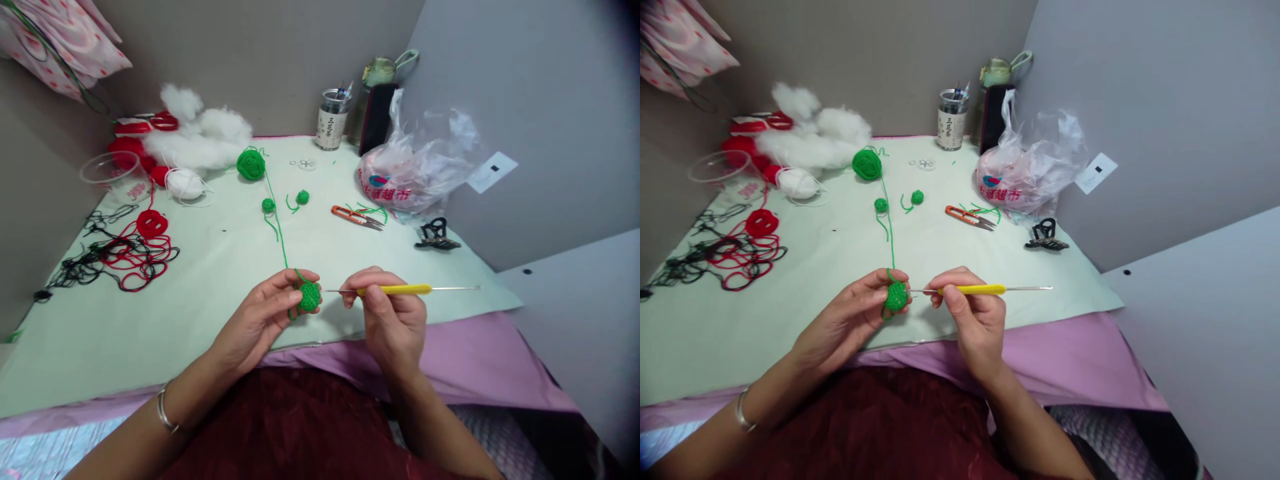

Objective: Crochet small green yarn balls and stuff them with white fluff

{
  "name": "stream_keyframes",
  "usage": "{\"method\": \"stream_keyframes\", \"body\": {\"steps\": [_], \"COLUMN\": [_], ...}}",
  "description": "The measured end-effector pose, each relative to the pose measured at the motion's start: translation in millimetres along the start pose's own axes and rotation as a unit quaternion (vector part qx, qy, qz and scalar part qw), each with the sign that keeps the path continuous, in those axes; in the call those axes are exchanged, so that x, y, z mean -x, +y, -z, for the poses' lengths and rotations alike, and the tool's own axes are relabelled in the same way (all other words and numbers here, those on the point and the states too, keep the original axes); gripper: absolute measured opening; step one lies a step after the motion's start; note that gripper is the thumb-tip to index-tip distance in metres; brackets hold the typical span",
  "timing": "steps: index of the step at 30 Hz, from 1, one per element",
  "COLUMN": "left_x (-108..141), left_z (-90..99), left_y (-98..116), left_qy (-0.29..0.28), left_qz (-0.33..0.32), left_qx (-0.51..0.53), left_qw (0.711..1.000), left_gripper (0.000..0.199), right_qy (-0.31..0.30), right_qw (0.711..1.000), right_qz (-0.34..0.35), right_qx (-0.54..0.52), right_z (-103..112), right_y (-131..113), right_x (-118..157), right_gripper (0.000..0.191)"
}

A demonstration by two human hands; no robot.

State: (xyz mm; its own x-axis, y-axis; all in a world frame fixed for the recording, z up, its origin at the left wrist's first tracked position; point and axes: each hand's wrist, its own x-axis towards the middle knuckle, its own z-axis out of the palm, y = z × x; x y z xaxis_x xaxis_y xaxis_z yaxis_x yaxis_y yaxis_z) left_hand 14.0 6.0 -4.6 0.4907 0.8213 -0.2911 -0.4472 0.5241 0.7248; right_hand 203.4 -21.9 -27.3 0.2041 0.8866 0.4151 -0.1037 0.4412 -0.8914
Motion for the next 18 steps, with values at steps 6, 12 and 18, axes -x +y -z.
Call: {"method": "stream_keyframes", "body": {"steps": [6, 12, 18], "left_x": [1, 3, 3], "left_z": [-0.4, -0.8, -1.0], "left_y": [0, 1, -2], "left_qy": [0.002, 0.011, 0.01], "left_qz": [-0.004, -0.012, -0.022], "left_qx": [-0.032, -0.057, -0.067], "left_qw": [0.999, 0.998, 0.997], "left_gripper": [0.022, 0.023, 0.025], "right_qy": [0.004, 0.001, -0.048], "right_qw": [1.0, 0.997, 0.97], "right_qz": [0.016, 0.035, 0.134], "right_qx": [0.013, 0.066, 0.198], "right_z": [-2, -4, -3], "right_y": [-1, -4, -10], "right_x": [-3, -1, 4], "right_gripper": [0.018, 0.019, 0.024]}}
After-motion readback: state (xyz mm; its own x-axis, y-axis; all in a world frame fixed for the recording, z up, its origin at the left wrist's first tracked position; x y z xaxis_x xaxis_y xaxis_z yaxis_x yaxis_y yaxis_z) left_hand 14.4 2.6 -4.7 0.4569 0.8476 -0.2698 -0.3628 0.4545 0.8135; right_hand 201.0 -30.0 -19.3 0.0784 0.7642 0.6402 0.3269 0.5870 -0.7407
